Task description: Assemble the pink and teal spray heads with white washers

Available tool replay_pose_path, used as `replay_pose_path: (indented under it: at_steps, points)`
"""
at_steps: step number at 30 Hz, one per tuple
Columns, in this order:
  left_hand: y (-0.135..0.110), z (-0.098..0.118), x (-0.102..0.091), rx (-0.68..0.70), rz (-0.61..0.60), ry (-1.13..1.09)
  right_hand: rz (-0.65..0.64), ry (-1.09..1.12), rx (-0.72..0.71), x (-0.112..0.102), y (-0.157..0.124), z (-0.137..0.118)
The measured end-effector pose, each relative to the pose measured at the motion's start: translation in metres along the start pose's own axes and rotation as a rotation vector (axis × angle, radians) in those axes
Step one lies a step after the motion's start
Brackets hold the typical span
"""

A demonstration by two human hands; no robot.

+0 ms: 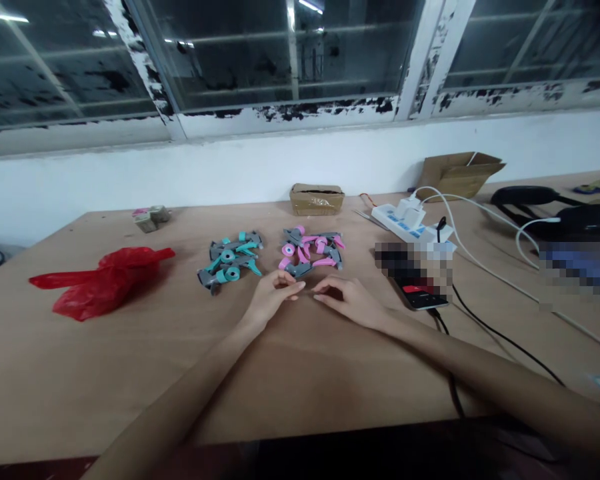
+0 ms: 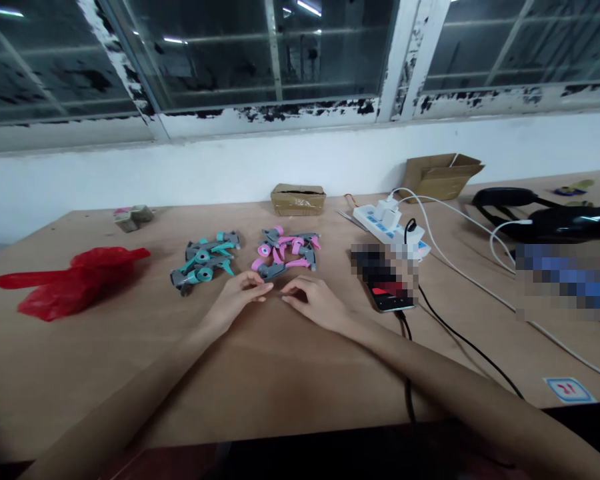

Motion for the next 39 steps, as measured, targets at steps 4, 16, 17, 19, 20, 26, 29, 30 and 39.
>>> replay_pose_path:
  at_steps: [4,16,17,19,20,26,29,30,39]
  points:
    - [0.008,-0.005,-0.017,0.09,0.117,0.166,0.009,0.04,-0.002,0.002,0.003,0.008]
    - [0.003,-0.005,-0.029,0.296,0.271,0.62,0.012,-0.064,-0.128,-0.002,-0.004,0.014]
    - [0.003,-0.005,-0.027,0.314,0.275,0.656,0.023,-0.07,-0.132,-0.002,-0.004,0.016]
    - [0.004,-0.005,-0.024,0.351,0.286,0.728,0.04,-0.082,-0.138,-0.002,-0.003,0.02]
    - [0.005,-0.005,-0.023,0.368,0.291,0.761,0.047,-0.088,-0.139,-0.002,-0.003,0.021]
    - [0.019,0.001,-0.018,0.416,0.34,0.915,0.06,-0.127,-0.142,-0.004,-0.003,0.024]
    - [0.027,0.004,-0.012,0.407,0.364,0.974,0.059,-0.142,-0.15,-0.004,-0.004,0.024]
    - [0.029,0.005,-0.009,0.401,0.364,0.99,0.058,-0.148,-0.152,-0.004,-0.004,0.024]
    - [0.021,0.022,-0.022,0.393,0.4,1.039,0.047,-0.186,-0.166,-0.004,-0.006,0.023]
Point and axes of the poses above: each hand's wrist, its own y-axis towards the middle knuckle, its own x-axis out of the palm, z = x × y, the point moved 1 cm from there along y, towards the middle knuckle, and after that the axes turned 1 degree about y, right-handed, at the moved point
